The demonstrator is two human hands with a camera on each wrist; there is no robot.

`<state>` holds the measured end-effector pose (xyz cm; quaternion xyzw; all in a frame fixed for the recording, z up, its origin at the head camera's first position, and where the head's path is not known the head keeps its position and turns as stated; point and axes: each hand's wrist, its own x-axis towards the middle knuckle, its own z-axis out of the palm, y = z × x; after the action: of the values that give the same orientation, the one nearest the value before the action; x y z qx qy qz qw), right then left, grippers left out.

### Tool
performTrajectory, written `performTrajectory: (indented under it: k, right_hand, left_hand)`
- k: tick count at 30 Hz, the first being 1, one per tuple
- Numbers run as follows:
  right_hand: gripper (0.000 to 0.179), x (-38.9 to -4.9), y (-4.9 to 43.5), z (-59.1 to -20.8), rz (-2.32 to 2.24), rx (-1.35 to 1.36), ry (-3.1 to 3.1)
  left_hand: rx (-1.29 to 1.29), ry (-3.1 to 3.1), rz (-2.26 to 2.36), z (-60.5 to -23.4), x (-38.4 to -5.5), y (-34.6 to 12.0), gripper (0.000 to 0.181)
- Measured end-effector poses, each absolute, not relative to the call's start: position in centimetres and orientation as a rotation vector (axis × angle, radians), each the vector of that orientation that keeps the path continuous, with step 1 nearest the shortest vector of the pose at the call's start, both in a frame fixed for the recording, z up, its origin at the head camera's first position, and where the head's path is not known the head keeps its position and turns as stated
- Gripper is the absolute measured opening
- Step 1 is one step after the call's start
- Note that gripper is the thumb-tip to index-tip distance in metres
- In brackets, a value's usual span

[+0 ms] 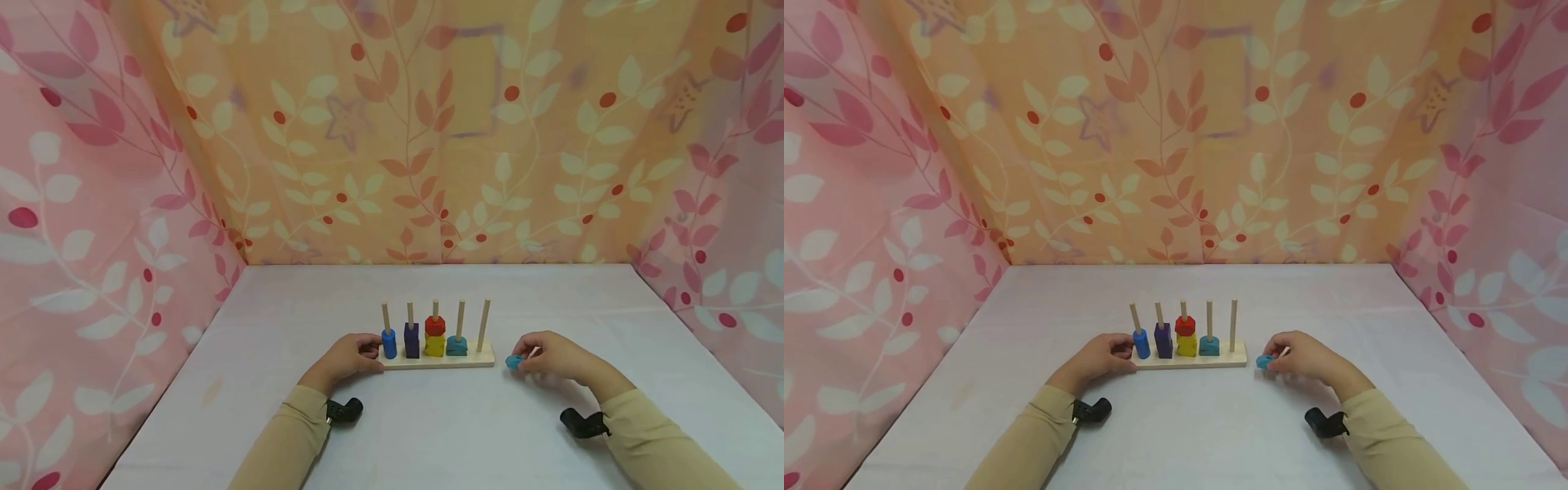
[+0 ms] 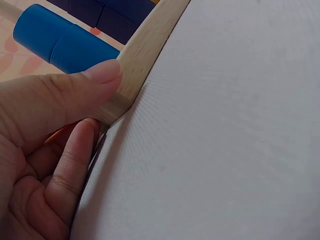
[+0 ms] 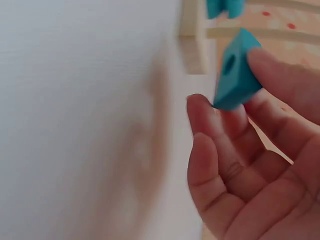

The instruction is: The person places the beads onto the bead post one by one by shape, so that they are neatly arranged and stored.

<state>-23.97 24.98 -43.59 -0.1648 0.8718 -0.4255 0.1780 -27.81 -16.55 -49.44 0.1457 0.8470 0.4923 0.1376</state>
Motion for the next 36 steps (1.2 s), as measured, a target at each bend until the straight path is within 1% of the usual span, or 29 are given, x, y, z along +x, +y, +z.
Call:
performTrajectory:
  k: [3,9,18,26,36]
  right_hand:
    - [0.020,-24.5,24.9,-42.1,-1.281,-0.426,2.504]
    - [0.026,-25.5,23.9,-38.5,-1.290,-0.407,2.661]
    - [0.027,-26.5,21.2,-34.2,-1.385,-0.524,2.783]
    - [0.025,-26.5,18.2,-33.6,-1.468,-0.681,2.667]
    - [0.022,-26.3,16.6,-33.8,-1.452,-0.682,2.614]
  left_hand:
    - [0.418,2.446,1.434,-49.4,-27.8,-16.6,0.057]
    - [0.426,2.438,1.437,-49.4,-27.8,-16.6,0.057]
    - [0.409,2.434,1.453,-49.5,-27.7,-16.6,0.056]
    - [0.383,2.436,1.442,-49.6,-27.7,-16.6,0.058]
    - [0.390,2.439,1.419,-49.5,-27.9,-16.6,0.059]
